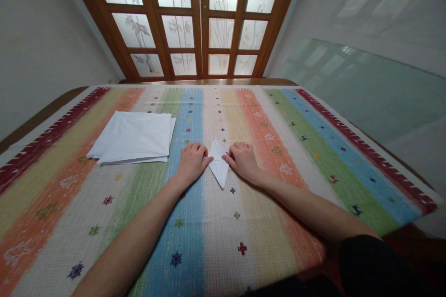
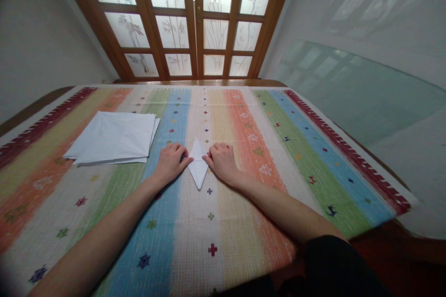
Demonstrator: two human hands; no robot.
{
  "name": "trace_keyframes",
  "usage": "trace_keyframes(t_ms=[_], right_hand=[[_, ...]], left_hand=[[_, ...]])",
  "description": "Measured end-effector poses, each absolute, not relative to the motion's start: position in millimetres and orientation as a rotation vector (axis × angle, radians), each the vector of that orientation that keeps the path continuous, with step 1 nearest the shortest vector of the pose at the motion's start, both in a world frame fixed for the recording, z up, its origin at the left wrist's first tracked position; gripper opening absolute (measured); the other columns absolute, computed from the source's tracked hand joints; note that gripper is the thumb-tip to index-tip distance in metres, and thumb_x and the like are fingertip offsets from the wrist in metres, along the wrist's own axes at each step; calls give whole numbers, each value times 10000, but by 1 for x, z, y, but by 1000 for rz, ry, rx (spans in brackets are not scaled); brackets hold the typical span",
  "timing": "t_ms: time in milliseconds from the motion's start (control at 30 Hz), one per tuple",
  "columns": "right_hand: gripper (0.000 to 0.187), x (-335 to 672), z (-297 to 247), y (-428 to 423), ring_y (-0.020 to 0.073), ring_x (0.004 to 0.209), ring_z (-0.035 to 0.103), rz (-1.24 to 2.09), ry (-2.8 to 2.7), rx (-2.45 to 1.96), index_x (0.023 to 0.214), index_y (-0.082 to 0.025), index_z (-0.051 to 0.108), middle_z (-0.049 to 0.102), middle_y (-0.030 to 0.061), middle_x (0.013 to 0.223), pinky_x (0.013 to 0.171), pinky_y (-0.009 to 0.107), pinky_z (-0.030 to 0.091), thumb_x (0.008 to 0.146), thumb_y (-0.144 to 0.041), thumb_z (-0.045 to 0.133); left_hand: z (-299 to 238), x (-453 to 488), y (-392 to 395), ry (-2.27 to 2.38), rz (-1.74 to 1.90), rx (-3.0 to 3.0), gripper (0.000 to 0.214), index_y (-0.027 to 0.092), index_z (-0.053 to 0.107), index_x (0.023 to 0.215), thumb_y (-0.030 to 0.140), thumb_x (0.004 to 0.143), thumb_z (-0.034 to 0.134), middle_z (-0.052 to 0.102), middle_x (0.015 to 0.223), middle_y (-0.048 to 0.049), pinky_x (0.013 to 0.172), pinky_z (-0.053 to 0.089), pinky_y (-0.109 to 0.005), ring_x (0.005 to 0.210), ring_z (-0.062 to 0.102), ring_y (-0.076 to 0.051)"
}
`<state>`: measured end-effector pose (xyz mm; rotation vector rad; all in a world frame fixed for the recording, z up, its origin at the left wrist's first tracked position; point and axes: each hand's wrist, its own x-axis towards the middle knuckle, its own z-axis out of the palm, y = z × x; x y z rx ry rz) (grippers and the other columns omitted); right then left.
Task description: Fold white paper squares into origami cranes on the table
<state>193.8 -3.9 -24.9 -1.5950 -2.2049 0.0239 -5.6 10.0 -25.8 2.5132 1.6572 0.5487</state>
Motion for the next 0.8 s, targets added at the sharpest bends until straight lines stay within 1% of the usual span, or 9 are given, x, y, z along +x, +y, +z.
trace_keyframes(t_ms=[67, 133, 200, 267, 400, 600, 800], right_hand=[[220, 192, -26, -5, 234, 877, 536, -6, -2194, -1613, 744, -180, 608, 663, 76, 877, 809, 375, 292, 908, -323, 578], [159, 191, -26, -6, 244, 923, 539, 19, -2164, -1635, 810, -185, 627, 670, 79, 928, 831, 385, 284, 907, -301, 576], [105, 192, -24, -7, 255, 970, 541, 71, -2121, -1671, 902, -194, 644, 671, 83, 993, 836, 388, 281, 899, -278, 582], [110, 193, -21, -8, 263, 1000, 541, 129, -2098, -1700, 954, -206, 655, 669, 85, 1030, 828, 384, 280, 889, -262, 585], [113, 195, -17, -7, 261, 1004, 548, 238, -2106, -1725, 943, -207, 663, 670, 85, 1027, 813, 372, 281, 875, -245, 581], [94, 193, -16, 0, 251, 963, 558, 345, -2119, -1781, 881, -192, 653, 659, 82, 984, 778, 350, 295, 841, -270, 620], [62, 193, -15, 1, 229, 937, 565, 412, -2097, -1773, 855, -189, 634, 663, 63, 956, 754, 331, 303, 801, -217, 645]], left_hand=[[-27, -7, 10, 1609, 608, 2556, 222, 194, 670, 1005, 349, 847, 657, 615, 1027, -99, 843, 417, -424, 1015, 517, -291], [-30, -9, 9, 1522, 658, 2626, 223, 239, 677, 1068, 310, 861, 640, 601, 1116, -98, 886, 413, -439, 1071, 503, -291], [-32, -10, 9, 1444, 676, 2687, 197, 277, 702, 1056, 290, 885, 604, 592, 1161, -92, 923, 405, -458, 1114, 490, -291], [-34, -11, 9, 1408, 671, 2719, 200, 295, 720, 1038, 289, 905, 571, 594, 1172, -87, 948, 400, -472, 1141, 483, -290], [-35, -12, 8, 1429, 637, 2725, 220, 300, 718, 1062, 297, 908, 561, 602, 1187, -81, 980, 394, -487, 1178, 472, -296], [-33, -12, 7, 1500, 644, 2643, 274, 243, 660, 1134, 310, 873, 606, 610, 1202, -92, 1014, 384, -481, 1199, 472, -296], [-32, -13, 6, 1565, 666, 2603, 290, 212, 661, 1103, 340, 843, 645, 605, 1224, -111, 1042, 361, -499, 1224, 456, -318]])
